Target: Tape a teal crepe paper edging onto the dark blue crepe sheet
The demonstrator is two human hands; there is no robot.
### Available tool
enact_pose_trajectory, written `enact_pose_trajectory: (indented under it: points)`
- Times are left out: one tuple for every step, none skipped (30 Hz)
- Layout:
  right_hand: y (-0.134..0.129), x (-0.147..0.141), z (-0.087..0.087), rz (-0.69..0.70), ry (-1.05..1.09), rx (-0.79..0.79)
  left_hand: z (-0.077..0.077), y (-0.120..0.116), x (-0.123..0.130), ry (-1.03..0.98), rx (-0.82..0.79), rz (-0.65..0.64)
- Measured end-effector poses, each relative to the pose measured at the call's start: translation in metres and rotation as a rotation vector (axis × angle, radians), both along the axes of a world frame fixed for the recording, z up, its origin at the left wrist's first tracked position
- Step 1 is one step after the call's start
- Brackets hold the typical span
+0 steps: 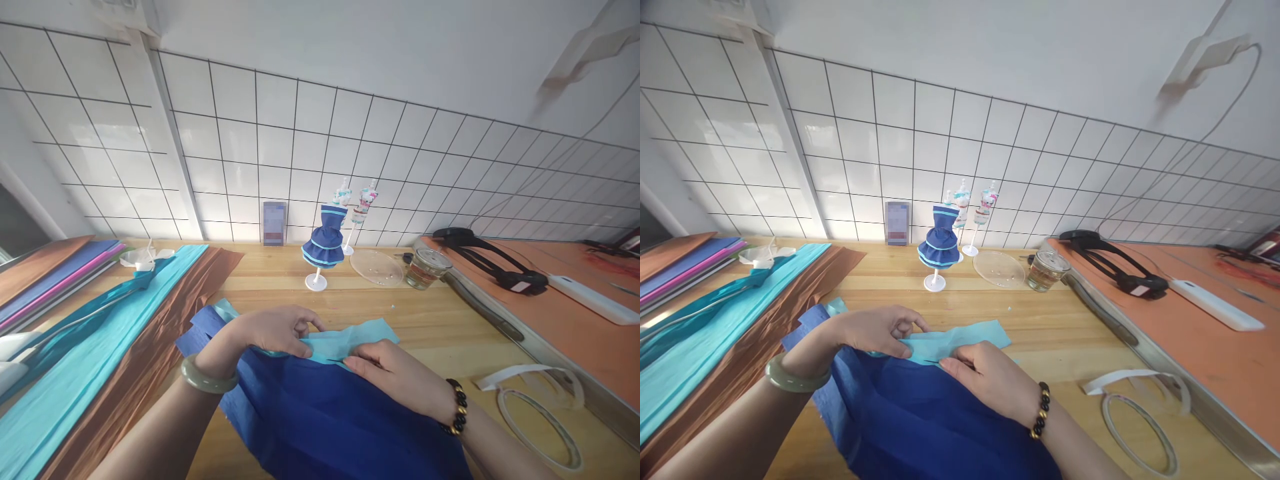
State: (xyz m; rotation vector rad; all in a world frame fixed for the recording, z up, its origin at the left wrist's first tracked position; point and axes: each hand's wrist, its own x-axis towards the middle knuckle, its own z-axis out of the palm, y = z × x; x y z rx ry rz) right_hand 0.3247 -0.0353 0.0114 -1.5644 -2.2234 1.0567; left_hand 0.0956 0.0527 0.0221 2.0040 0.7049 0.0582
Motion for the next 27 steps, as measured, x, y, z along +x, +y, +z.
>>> enact_pose_trajectory:
  points:
    - [-0.0001,0.0000,-0.0003,-0.003,0.002,0.001,0.0000,0.0001,-0.0001,0.002,0.002,0.001]
    - [-0.0003,0.0001,-0.0005,-0.005,0.004,0.001,0.0001,0.0001,-0.0002,0.002,0.001,0.001]
    - [-0.0004,0.0001,-0.0007,-0.006,0.007,0.001,0.0004,0.0001,-0.0003,0.001,0.000,-0.001]
    - [-0.0005,0.0001,-0.0007,-0.006,0.011,0.000,0.0007,0.0001,-0.0003,-0.001,-0.001,-0.005]
    - [-0.0006,0.0001,-0.0007,-0.008,0.014,-0.001,0.0011,0.0000,-0.0003,-0.003,0.001,-0.006]
    - [-0.0007,-0.0001,-0.0007,-0.011,0.017,-0.003,0.0015,-0.0002,-0.0002,-0.005,0.003,-0.004]
    - [-0.0008,-0.0003,-0.0006,-0.013,0.020,-0.006,0.0019,-0.0004,-0.0001,-0.007,0.005,-0.002]
    - [-0.0009,-0.0005,-0.0005,-0.015,0.021,-0.007,0.0022,-0.0006,0.0000,-0.009,0.007,0.001]
    - [-0.0010,-0.0008,-0.0005,-0.017,0.021,-0.006,0.0024,-0.0008,0.0002,-0.011,0.007,0.004]
    - [-0.0010,-0.0010,-0.0006,-0.018,0.019,-0.003,0.0025,-0.0009,0.0004,-0.012,0.007,0.003]
    - [-0.0009,-0.0010,-0.0009,-0.019,0.016,0.000,0.0025,-0.0010,0.0006,-0.012,0.007,0.000]
    - [-0.0008,-0.0009,-0.0014,-0.018,0.013,0.005,0.0025,-0.0009,0.0007,-0.012,0.009,-0.004]
    - [-0.0006,-0.0007,-0.0020,-0.018,0.010,0.010,0.0023,-0.0008,0.0009,-0.011,0.012,-0.005]
    - [-0.0005,-0.0003,-0.0026,-0.019,0.009,0.014,0.0021,-0.0006,0.0010,-0.009,0.015,-0.005]
    - [-0.0004,0.0002,-0.0032,-0.019,0.008,0.018,0.0019,-0.0003,0.0011,-0.009,0.017,-0.005]
    - [-0.0004,0.0007,-0.0037,-0.019,0.007,0.020,0.0016,0.0000,0.0011,-0.008,0.020,-0.004]
    - [-0.0004,0.0011,-0.0039,-0.020,0.006,0.021,0.0013,0.0003,0.0010,-0.009,0.022,-0.002]
    - [-0.0004,0.0014,-0.0040,-0.020,0.004,0.021,0.0009,0.0005,0.0007,-0.009,0.024,-0.002]
    - [-0.0005,0.0017,-0.0039,-0.021,0.003,0.021,0.0005,0.0006,0.0004,-0.010,0.025,-0.003]
    - [-0.0006,0.0017,-0.0037,-0.022,0.001,0.020,0.0001,0.0006,0.0000,-0.012,0.024,-0.004]
    - [-0.0008,0.0017,-0.0035,-0.022,0.000,0.020,-0.0003,0.0006,-0.0005,-0.017,0.022,-0.007]
    - [-0.0010,0.0015,-0.0033,-0.024,0.000,0.021,-0.0007,0.0006,-0.0009,-0.022,0.016,-0.013]
    - [-0.0013,0.0013,-0.0032,-0.025,0.001,0.022,-0.0011,0.0006,-0.0012,-0.028,0.010,-0.017]
    - [-0.0015,0.0012,-0.0033,-0.026,0.003,0.023,-0.0014,0.0005,-0.0014,-0.032,0.005,-0.020]
    - [-0.0018,0.0011,-0.0036,-0.027,0.004,0.023,-0.0017,0.0005,-0.0014,-0.033,0.002,-0.019]
    - [-0.0020,0.0010,-0.0041,-0.030,0.003,0.023,-0.0019,0.0005,-0.0013,-0.030,0.002,-0.015]
    - [-0.0022,0.0010,-0.0048,-0.033,0.001,0.023,-0.0019,0.0004,-0.0011,-0.024,0.005,-0.007]
